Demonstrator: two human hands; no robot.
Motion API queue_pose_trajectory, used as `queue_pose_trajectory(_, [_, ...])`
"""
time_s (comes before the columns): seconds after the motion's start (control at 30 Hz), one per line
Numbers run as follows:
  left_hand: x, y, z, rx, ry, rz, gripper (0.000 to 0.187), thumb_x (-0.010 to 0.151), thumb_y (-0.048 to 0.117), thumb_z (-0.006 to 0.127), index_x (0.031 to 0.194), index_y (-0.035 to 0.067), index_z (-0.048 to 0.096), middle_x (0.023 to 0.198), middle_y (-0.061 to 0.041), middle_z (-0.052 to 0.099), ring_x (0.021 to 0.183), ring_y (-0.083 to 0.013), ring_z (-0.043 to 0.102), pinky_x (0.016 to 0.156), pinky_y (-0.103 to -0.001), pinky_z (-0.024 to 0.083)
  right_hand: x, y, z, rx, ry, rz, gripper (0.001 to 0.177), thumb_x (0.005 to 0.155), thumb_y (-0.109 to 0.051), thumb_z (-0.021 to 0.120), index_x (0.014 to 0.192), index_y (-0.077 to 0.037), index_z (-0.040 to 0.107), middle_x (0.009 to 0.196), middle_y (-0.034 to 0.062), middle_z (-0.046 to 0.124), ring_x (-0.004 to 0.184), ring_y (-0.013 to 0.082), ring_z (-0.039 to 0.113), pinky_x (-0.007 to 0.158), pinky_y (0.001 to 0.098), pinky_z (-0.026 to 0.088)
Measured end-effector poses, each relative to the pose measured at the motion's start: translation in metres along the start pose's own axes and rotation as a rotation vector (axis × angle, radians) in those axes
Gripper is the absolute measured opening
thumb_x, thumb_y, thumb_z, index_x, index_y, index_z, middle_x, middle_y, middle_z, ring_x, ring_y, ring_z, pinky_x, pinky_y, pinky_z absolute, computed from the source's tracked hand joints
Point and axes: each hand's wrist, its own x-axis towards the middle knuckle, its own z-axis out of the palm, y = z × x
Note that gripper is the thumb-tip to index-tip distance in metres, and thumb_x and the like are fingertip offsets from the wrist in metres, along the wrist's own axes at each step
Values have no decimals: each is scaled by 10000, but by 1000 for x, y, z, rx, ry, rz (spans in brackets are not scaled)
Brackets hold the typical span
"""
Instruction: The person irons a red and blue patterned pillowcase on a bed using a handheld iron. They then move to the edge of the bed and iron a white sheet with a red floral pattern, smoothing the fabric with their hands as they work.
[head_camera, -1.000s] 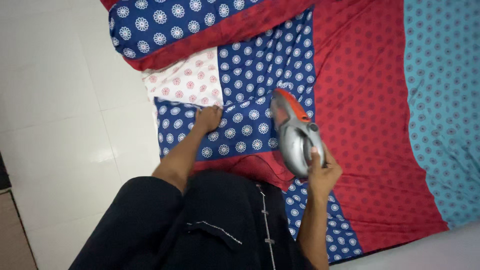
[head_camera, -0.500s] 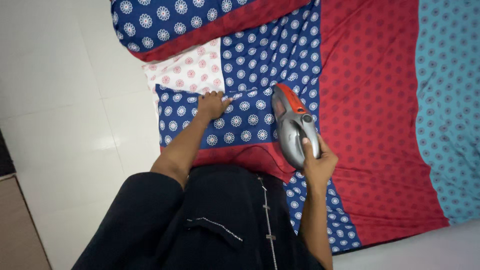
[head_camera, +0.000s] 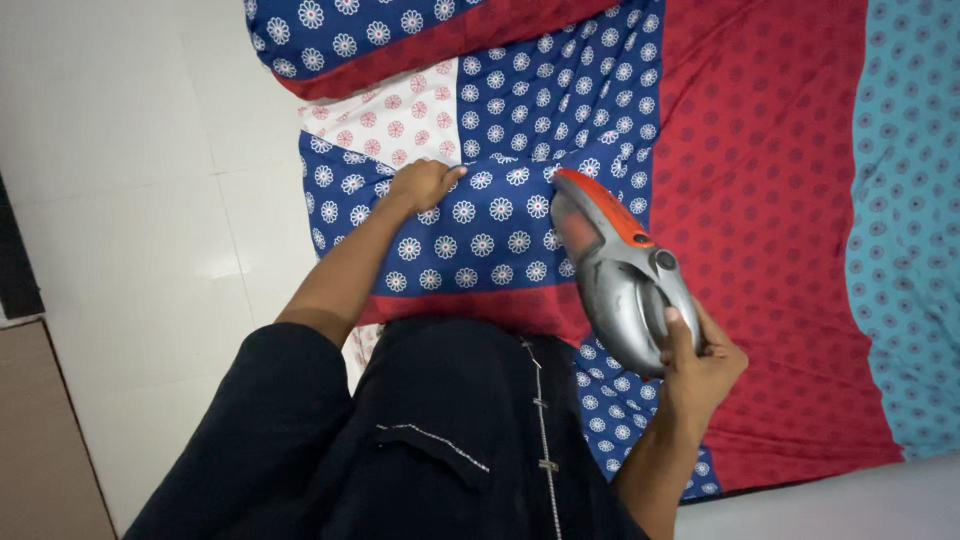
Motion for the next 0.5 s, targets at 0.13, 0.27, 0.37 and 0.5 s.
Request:
queue_pose_trajectory(0.13, [1,8,3,78,50,8,618,1020,573,422,1198,32,662,1205,-207,693,1168,-383,634,986,-558,477,-2,-4,4,-82,-3,-31,371,934,-124,791,1280,2,747,863,40,669,668,57,539,622,206,419])
queue_pose_trajectory(0.27, [-4,9,39,152,86,101,831,995,639,485,1521,8,364,1506,-264,427,1418,-408,381,1173,-620,231,-3,0,21,-130,-92,-145,379,942,-152,783,1277,16,724,1031,51,749,879,66,640,804,210,503])
queue_pose_trajectory(0.37, [-26,16,67,206,372,232,916,982,671,510,1574,13,272,1570,-294,325,1485,-432,272,1144,-678,108,-16,0,32,-211,-155,-107,380,931,-176,788,1259,5,729,996,60,758,880,72,653,808,218,511])
queue_pose_trajectory(0.5, [-37,21,55,164,288,131,976,905,707,523,1560,33,263,1531,-262,371,1443,-400,306,1113,-694,99,-27,-2,36,-234,-178,-32,388,914,-192,798,1255,-19,735,974,61,756,843,77,645,767,227,505])
